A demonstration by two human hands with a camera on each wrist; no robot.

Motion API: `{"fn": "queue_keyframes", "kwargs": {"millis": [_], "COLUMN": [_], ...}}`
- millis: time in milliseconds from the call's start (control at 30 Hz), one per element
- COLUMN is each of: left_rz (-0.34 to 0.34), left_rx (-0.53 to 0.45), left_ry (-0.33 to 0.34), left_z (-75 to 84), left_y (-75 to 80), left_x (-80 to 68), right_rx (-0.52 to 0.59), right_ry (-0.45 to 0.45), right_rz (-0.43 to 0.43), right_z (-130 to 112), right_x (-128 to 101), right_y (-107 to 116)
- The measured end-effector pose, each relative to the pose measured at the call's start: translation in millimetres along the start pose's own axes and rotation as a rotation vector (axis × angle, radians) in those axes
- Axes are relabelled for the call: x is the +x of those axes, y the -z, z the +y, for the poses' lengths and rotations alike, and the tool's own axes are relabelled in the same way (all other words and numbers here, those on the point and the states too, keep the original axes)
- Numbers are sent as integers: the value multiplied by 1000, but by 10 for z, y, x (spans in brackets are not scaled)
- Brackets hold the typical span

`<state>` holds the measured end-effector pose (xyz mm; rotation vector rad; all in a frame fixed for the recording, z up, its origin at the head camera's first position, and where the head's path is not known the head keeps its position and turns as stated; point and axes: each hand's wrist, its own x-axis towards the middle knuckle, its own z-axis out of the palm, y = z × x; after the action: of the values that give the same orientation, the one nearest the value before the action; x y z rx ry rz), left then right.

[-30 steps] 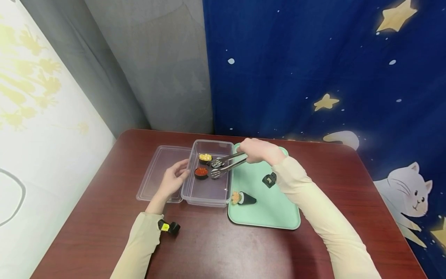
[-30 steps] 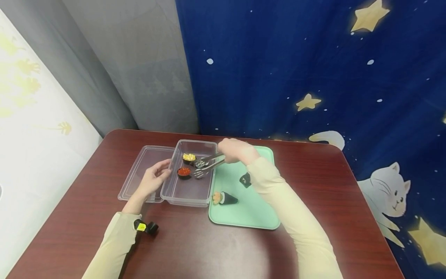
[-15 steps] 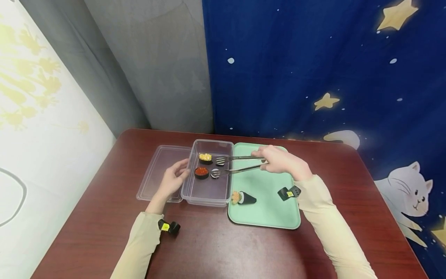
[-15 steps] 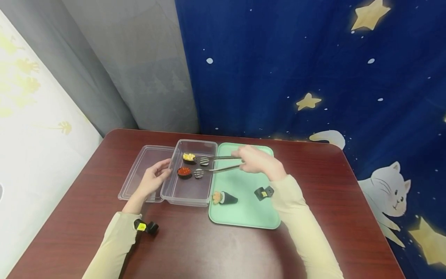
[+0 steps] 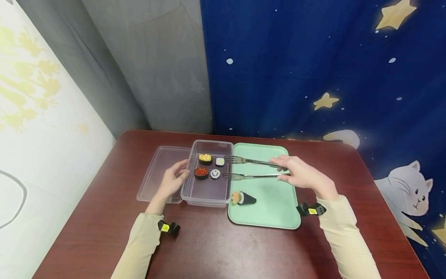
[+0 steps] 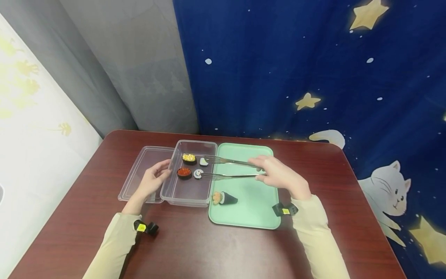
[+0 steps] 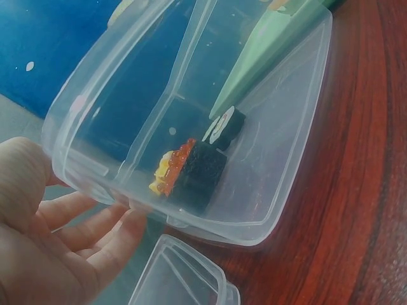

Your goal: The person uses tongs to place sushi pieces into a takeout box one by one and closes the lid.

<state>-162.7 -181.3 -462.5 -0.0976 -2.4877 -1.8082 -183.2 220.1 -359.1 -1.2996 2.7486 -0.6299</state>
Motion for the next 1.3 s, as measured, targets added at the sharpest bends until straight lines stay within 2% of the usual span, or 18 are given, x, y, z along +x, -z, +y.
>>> {"fn": "queue_keyframes", "kwargs": {"millis": [333,533,833,1100,1300], "left_rz": [-5,-5,19,0,2], "left_rx": [-6,4,-9,3,3], "left_ry": [2,5,-99,-6,7], "left_z": [-14,-14,-22,-22,-5], "left_y": [3,2,0,5,4], "left_x": [2,3,-29,-3,-5], "right_rx": [29,100,176,209,190], "right_ry": [10,22,16,-1,2], "right_rz": [96,121,100,48,23], "right_z": [110,177,231,273,287], "right_x": [-471,-718,-898,-945,-950], "right_y": [-183,-354,-576,-693,-729]}}
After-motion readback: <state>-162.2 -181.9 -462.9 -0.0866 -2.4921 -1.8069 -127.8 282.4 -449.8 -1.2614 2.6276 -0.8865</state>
